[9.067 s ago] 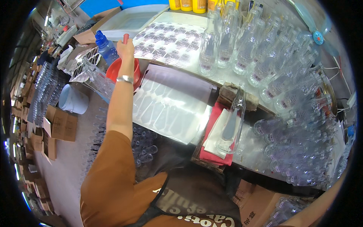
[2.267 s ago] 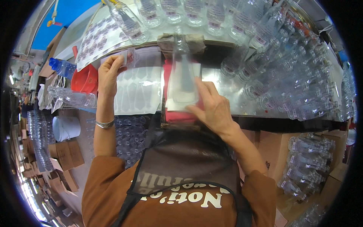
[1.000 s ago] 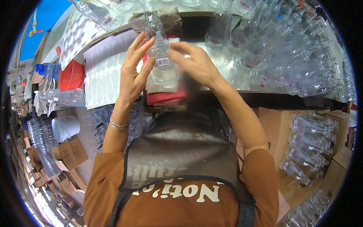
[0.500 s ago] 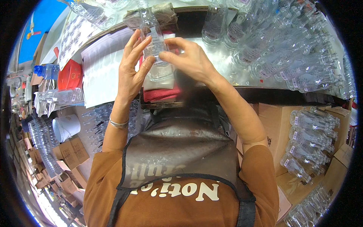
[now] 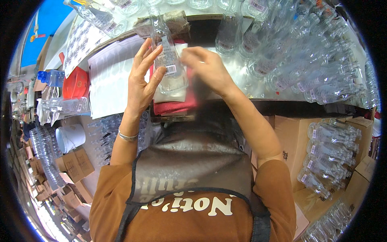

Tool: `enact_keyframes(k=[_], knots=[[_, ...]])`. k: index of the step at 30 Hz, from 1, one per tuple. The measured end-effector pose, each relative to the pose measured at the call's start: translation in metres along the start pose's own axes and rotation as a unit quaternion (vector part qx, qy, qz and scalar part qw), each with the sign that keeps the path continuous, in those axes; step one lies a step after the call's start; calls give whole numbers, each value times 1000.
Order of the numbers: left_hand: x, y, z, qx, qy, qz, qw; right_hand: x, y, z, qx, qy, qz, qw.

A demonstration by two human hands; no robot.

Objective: The person repeatedly picks up clear plastic bottles, wipes them with a cloth, applies a label to each bottle, and places the labeled bottles into a cardboard box. The process is repeated for multiple bottles in a continuous workflow.

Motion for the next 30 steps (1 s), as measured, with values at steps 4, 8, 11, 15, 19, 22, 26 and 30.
enact_keyframes(k=[4, 8, 11, 15, 19, 22, 26, 30], knots=[[0, 0, 1, 6, 1, 1, 1000, 16, -43, 45, -252, 59, 156, 953], [0, 0, 3, 5, 9, 4, 1000, 24, -38, 36, -260, 16, 144, 955], [0, 1, 2, 9, 6, 8, 1000, 24, -25, 2, -162, -18, 83, 983], [-1, 0, 2, 8, 1, 9, 1000, 19, -21, -23, -73, -55, 47, 995], [0, 0, 1, 9, 2, 10, 1000, 9, -10, -46, 62, -81, 11, 995], [0, 0, 2, 14, 5, 13, 1000, -1, -1, -57, 102, -136, -23, 985], [0, 0, 2, 3, 13, 13, 1000, -16, -11, -82, 190, -196, 37, 961], [1, -1, -2, 7, 13, 26, 1000, -14, 9, -100, 210, -222, -15, 952]])
Point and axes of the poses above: each hand's wrist, its own x-axis away from the middle knuckle, its own y-axis out of the palm, z = x × y, the point moved 10 cm from there along -x, towards the middle knuckle, and after that the axes turned 7 degrees about -z, right-handed, at the moved point
